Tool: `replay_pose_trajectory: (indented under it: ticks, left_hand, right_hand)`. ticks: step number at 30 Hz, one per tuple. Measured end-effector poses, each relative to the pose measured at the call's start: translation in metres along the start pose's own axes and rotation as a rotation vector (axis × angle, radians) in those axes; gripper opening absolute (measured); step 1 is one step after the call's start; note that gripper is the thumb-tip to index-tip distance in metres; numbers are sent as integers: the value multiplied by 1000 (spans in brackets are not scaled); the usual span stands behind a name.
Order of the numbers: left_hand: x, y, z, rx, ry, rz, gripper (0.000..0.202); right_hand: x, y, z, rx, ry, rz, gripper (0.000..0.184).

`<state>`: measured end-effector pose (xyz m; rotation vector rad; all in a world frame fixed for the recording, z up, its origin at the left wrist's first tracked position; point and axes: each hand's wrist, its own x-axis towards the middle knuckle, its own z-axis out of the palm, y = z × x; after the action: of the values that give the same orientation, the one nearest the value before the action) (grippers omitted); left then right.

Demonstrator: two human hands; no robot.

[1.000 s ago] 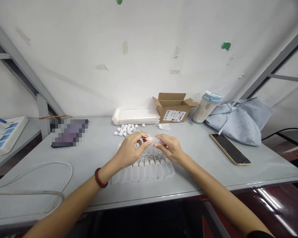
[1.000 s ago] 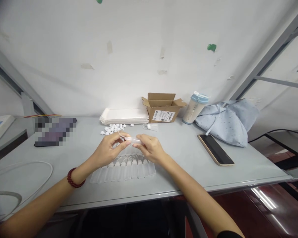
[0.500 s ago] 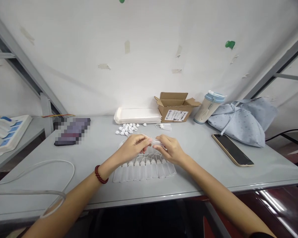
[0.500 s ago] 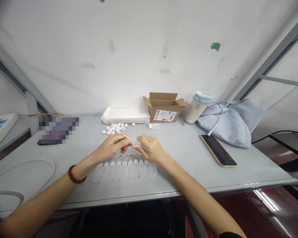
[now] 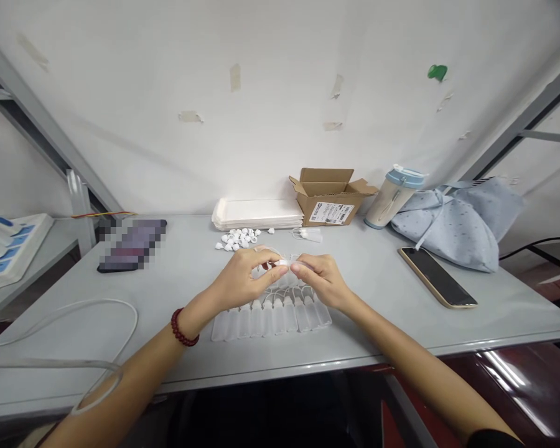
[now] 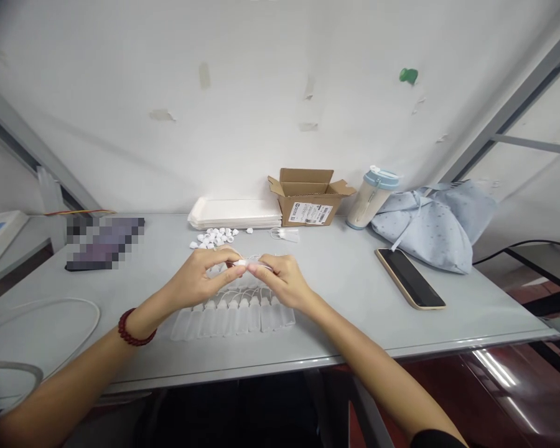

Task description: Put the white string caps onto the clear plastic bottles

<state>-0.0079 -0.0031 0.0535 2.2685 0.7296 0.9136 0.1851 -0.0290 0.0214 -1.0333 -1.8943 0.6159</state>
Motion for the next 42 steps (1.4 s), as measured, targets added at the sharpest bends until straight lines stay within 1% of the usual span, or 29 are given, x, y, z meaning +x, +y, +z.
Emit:
replay_pose_trajectory:
  ticks: [4, 6, 7, 9, 12, 14, 16, 20, 22, 24, 28, 31, 33, 35, 37, 40, 41, 42]
  left_hand:
    - [2, -1, -1, -170, -91, -169, 30]
    - [2, -1, 1, -209, -107, -203, 38]
    - [2, -2, 4, -214, -95, -213, 40]
    - [2, -2, 9, -202, -26, -222, 40]
    - [2, -1, 15, -174, 105, -216, 31]
    - [2, 1, 16, -167, 132, -206, 28]
    - [1, 2, 17, -157, 127, -190, 27]
    - [-2, 4, 18, -81, 115, -95, 22]
    - [-4, 5, 19, 24, 139, -7, 18]
    - [-5, 6, 20, 140, 179, 117, 16]
    - [-6, 6, 20, 295, 205, 344, 11]
    - [-6, 3, 21, 344, 205, 403, 11]
    - [-5, -1, 21, 358, 205, 384, 12]
    - [-2, -9, 18, 373, 191, 337, 12]
    - [0, -20, 10, 394, 188, 274, 13]
    - [3, -43, -16, 462, 268, 113, 18]
    - [3, -53, -27, 502, 268, 30, 19]
    - [2, -63, -38, 553, 235, -49, 20]
  right_hand:
    - [-1, 5, 0, -155, 48, -147, 35]
    - [0, 7, -1, -185, 63, -188, 29]
    - [0, 6, -2, -186, 62, -189, 28]
    - [1, 5, -4, -158, 44, -155, 29]
    - [3, 1, -5, -72, -4, -57, 37]
    - [3, -2, -5, -9, -28, 15, 42]
    - [3, -4, -5, 85, -51, 93, 45]
    - [3, -1, -5, 386, -107, 228, 46]
    - [4, 2, -6, 532, -138, 266, 47]
    - [4, 4, -6, 651, -174, 297, 49]
    - [3, 7, -4, 845, -258, 378, 48]
    - [3, 8, -3, 909, -290, 446, 51]
    - [5, 8, -2, 873, -286, 474, 50]
    - [7, 8, -4, 735, -232, 457, 48]
    - [10, 12, -7, 455, -94, 390, 46]
    - [14, 28, -16, -70, 161, 205, 43]
    - [15, 36, -19, -201, 213, 138, 42]
    - [16, 45, -23, -294, 227, 94, 41]
